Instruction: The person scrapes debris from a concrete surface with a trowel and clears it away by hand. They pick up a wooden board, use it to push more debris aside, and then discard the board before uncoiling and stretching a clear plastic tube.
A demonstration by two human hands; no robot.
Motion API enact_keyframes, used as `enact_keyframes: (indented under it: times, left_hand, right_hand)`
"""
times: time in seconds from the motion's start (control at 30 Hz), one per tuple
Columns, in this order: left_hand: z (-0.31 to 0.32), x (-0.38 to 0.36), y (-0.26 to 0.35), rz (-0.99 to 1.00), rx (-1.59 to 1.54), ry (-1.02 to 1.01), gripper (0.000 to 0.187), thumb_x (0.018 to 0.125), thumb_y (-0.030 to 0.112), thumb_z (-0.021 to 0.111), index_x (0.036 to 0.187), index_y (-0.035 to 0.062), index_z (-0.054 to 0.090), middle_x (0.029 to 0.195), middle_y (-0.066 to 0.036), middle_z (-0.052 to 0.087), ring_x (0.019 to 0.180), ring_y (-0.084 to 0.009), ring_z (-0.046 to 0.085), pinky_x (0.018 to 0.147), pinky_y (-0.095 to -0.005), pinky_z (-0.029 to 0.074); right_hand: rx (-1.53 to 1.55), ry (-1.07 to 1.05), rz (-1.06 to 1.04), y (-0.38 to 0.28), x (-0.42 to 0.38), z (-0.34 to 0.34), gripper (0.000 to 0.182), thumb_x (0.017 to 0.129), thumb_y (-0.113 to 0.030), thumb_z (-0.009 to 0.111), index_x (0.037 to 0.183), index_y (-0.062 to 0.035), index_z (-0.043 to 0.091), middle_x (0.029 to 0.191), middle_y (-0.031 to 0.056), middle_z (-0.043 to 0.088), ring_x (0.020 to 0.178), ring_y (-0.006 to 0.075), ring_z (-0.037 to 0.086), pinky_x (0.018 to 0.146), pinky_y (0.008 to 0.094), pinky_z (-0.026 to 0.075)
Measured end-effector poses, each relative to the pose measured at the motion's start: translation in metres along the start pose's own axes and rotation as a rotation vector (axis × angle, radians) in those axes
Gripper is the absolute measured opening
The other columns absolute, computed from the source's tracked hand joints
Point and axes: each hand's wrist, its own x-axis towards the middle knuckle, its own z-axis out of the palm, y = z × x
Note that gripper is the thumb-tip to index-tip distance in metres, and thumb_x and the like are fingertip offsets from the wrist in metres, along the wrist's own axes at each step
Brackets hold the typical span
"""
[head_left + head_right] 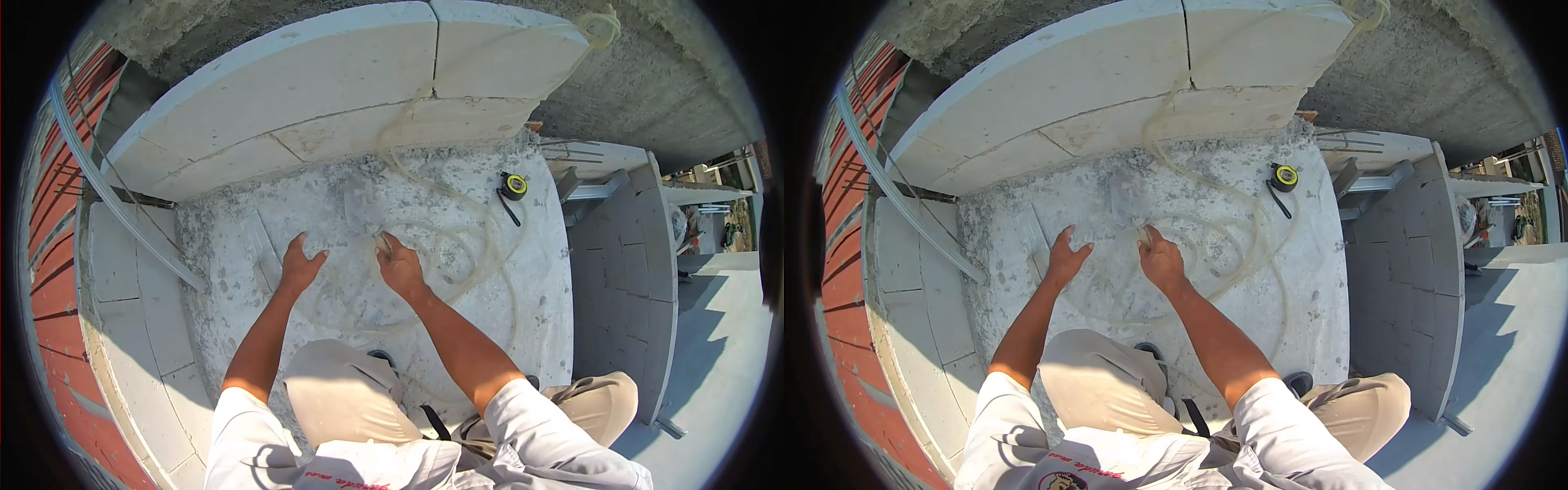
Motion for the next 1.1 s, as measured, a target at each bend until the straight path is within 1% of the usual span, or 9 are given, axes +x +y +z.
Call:
enact_keyframes:
  times: [0.07, 0.27, 0.47, 0.6, 0.7, 0.8, 0.9, 1.0, 1.1]
  left_hand:
    - [0.034, 0.002, 0.003, -0.058, 0.005, -0.101, 0.078, 0.088, 0.032, 0.078, 0.147, -0.0071, 0.044, 0.148, -0.030, 0.050, 0.139, -0.0399, 0.049, 0.115, -0.0423, 0.040]
    - [0.089, -0.018, 0.007, -0.040, -0.195, -0.204, 0.057, 0.095, 0.016, 0.071, 0.144, -0.0045, 0.050, 0.142, -0.024, 0.059, 0.131, -0.0328, 0.059, 0.108, -0.0391, 0.047]
    - [0.102, -0.021, -0.012, -0.043, -0.549, -0.159, 0.056, 0.106, 0.036, 0.056, 0.145, -0.0044, 0.051, 0.146, -0.024, 0.056, 0.136, -0.0336, 0.054, 0.111, -0.0390, 0.044]
    - [0.087, -0.027, 0.013, 0.008, -0.659, -0.195, 0.068, 0.101, 0.041, 0.064, 0.151, -0.0024, 0.045, 0.147, -0.026, 0.053, 0.137, -0.0341, 0.053, 0.112, -0.0403, 0.043]
    - [0.080, -0.029, 0.030, 0.048, -0.152, -0.256, 0.086, 0.089, 0.043, 0.077, 0.153, -0.0020, 0.042, 0.147, -0.028, 0.051, 0.135, -0.0357, 0.054, 0.112, -0.0417, 0.044]
    - [0.076, -0.017, 0.041, -0.084, -0.105, -0.370, 0.099, 0.079, 0.035, 0.088, 0.156, 0.0004, 0.037, 0.150, -0.026, 0.048, 0.145, -0.0357, 0.043, 0.117, -0.0421, 0.040]
    - [0.066, -0.006, 0.059, 0.156, 0.094, -0.256, 0.092, 0.078, 0.039, 0.086, 0.151, 0.0003, 0.045, 0.144, -0.027, 0.052, 0.132, -0.0406, 0.053, 0.109, -0.0461, 0.046]
    - [0.057, 0.016, 0.090, 0.383, 0.138, -0.141, 0.084, 0.081, 0.036, 0.084, 0.148, 0.0018, 0.048, 0.145, -0.024, 0.051, 0.135, -0.0408, 0.050, 0.112, -0.0474, 0.042]
    - [0.060, 0.028, 0.129, 0.506, 0.209, -0.122, 0.073, 0.086, 0.031, 0.081, 0.146, 0.0027, 0.050, 0.146, -0.022, 0.050, 0.137, -0.0398, 0.047, 0.116, -0.0479, 0.036]
  right_hand:
    - [-0.110, -0.087, -0.079, -0.004, 0.011, -0.016, 0.049, 0.094, -0.024, 0.068, 0.138, -0.0032, 0.059, 0.110, 0.0305, 0.071, 0.106, 0.0461, 0.068, 0.093, 0.0486, 0.054]
    - [0.056, 0.170, -0.098, 0.029, 0.044, -0.032, 0.044, 0.094, -0.022, 0.067, 0.135, -0.0042, 0.062, 0.112, 0.0272, 0.072, 0.107, 0.0441, 0.068, 0.093, 0.0476, 0.054]
    - [-0.103, -0.078, -0.135, 0.013, 0.042, -0.060, 0.044, 0.095, -0.021, 0.067, 0.134, -0.0009, 0.062, 0.113, 0.0284, 0.071, 0.108, 0.0442, 0.069, 0.093, 0.0458, 0.055]
    - [0.096, 0.229, -0.025, 0.032, 0.032, -0.046, 0.048, 0.094, -0.021, 0.068, 0.136, -0.0005, 0.059, 0.113, 0.0291, 0.071, 0.106, 0.0448, 0.069, 0.092, 0.0460, 0.055]
    - [0.148, 0.175, 0.040, 0.030, 0.008, -0.056, 0.052, 0.092, -0.019, 0.071, 0.139, -0.0028, 0.056, 0.107, 0.0271, 0.072, 0.101, 0.0436, 0.070, 0.089, 0.0463, 0.056]
    - [-0.061, 0.176, -0.032, 0.030, -0.030, -0.090, 0.052, 0.090, -0.018, 0.073, 0.138, -0.0058, 0.056, 0.102, 0.0233, 0.072, 0.095, 0.0414, 0.071, 0.084, 0.0476, 0.056]
    - [-0.309, 0.389, 0.007, 0.053, -0.056, -0.121, 0.050, 0.088, -0.018, 0.075, 0.133, -0.0075, 0.055, 0.111, 0.0215, 0.067, 0.100, 0.0418, 0.068, 0.084, 0.0507, 0.055]
    - [-0.486, 0.565, 0.187, 0.079, -0.074, -0.172, 0.051, 0.087, -0.018, 0.076, 0.131, -0.0092, 0.054, 0.111, 0.0164, 0.061, 0.105, 0.0391, 0.064, 0.083, 0.0509, 0.055]
    - [-0.668, 0.531, 0.346, 0.106, -0.095, -0.213, 0.050, 0.087, -0.017, 0.076, 0.131, -0.0100, 0.054, 0.115, 0.0152, 0.063, 0.109, 0.0372, 0.064, 0.086, 0.0487, 0.056]
